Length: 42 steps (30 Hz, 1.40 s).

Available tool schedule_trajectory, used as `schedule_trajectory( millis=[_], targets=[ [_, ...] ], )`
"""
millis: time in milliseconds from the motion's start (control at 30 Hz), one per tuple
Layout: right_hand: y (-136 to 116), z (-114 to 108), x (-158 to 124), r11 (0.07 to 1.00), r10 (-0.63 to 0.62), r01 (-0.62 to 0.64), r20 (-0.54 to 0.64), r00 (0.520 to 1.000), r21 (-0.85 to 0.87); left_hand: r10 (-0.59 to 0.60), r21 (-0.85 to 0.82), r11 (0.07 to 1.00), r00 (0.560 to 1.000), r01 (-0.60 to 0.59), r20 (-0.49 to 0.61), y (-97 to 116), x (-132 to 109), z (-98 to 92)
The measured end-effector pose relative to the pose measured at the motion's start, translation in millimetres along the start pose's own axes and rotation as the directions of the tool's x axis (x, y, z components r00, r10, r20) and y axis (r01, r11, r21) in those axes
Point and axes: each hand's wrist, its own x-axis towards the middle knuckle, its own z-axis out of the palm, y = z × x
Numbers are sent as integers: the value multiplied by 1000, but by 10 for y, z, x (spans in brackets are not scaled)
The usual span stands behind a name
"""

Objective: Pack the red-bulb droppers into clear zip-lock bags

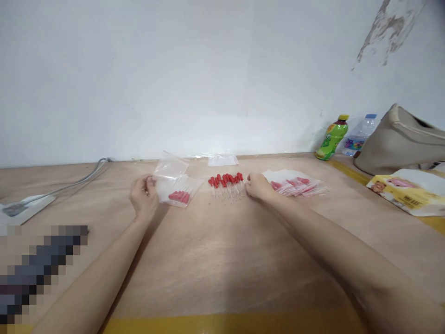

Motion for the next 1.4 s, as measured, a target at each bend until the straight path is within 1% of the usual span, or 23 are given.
schedule_trajectory(
  millis=[33,67,133,200,267,367,400,433,500,533,567,600,667,733,800,867,900,967,1000,1067,1133,1200,1400],
  targets=[
    [-34,23,59,1000,16,-16,15,1000,3,8,-94,996,997,0,82,67,-23,10],
    [-62,45,110,1000,28,-28,30,999,2,56,-177,984,973,-16,223,141,-60,23],
    [-101,83,189,999,54,-54,74,996,-2,169,-247,966,908,-76,383,299,-175,49],
    [-119,113,244,997,71,-70,118,990,-14,286,-306,942,813,-141,507,451,-330,66],
    [-122,137,276,997,72,-68,148,986,-30,366,-341,920,737,-194,569,580,-489,61],
    [-122,163,283,999,24,-16,151,988,-49,470,-291,883,697,-369,542,727,-672,4],
    [-126,169,275,998,-3,11,142,990,-54,519,-308,854,649,-418,557,766,-712,-23],
    [-131,174,263,998,-30,38,127,991,-59,569,-349,819,572,-455,591,800,-744,-49],
    [-147,174,232,994,-75,81,81,994,-76,635,-454,758,376,-468,675,849,-785,-90],
    [-156,167,214,992,-88,93,53,995,-86,645,-488,742,291,-460,706,863,-798,-102],
    [-162,153,196,990,-98,99,25,995,-98,643,-504,736,237,-451,728,872,-808,-107],
    [-165,132,178,989,-103,101,-7,995,-109,637,-507,738,213,-445,741,875,-813,-107],
    [-151,72,138,988,-119,109,-82,990,-110,625,-501,748,210,-435,752,870,-819,-99],
    [-105,4,79,987,-158,156,-177,971,-28,623,-496,751,218,-436,752,860,-825,-89],
    [-31,-47,-20,960,-159,217,-297,942,174,625,-493,751,230,-440,746,856,-839,-85],
    [53,-62,-171,853,-71,246,-364,929,461,628,-491,755,266,-434,731,861,-858,-85],
    [93,-54,-262,763,-8,234,-354,935,602,628,-488,761,294,-428,721,866,-867,-86],
    [156,-14,-458,561,79,181,-269,960,808,627,-482,768,342,-422,700,879,-879,-84],
    [177,15,-552,475,98,155,-228,969,866,630,-482,766,349,-426,694,885,-881,-82],
    [198,81,-704,367,123,142,-199,972,919,648,-495,748,328,-441,687,893,-877,-72],
    [194,143,-792,320,167,161,-223,960,934,668,-517,727,290,-452,685,896,-870,-60],
    [177,193,-820,290,207,159,-224,952,944,680,-535,715,268,-450,682,893,-864,-50],
    [176,247,-777,245,200,48,-99,975,968,677,-564,726,264,-394,687,899,-856,-48]
  ],
)
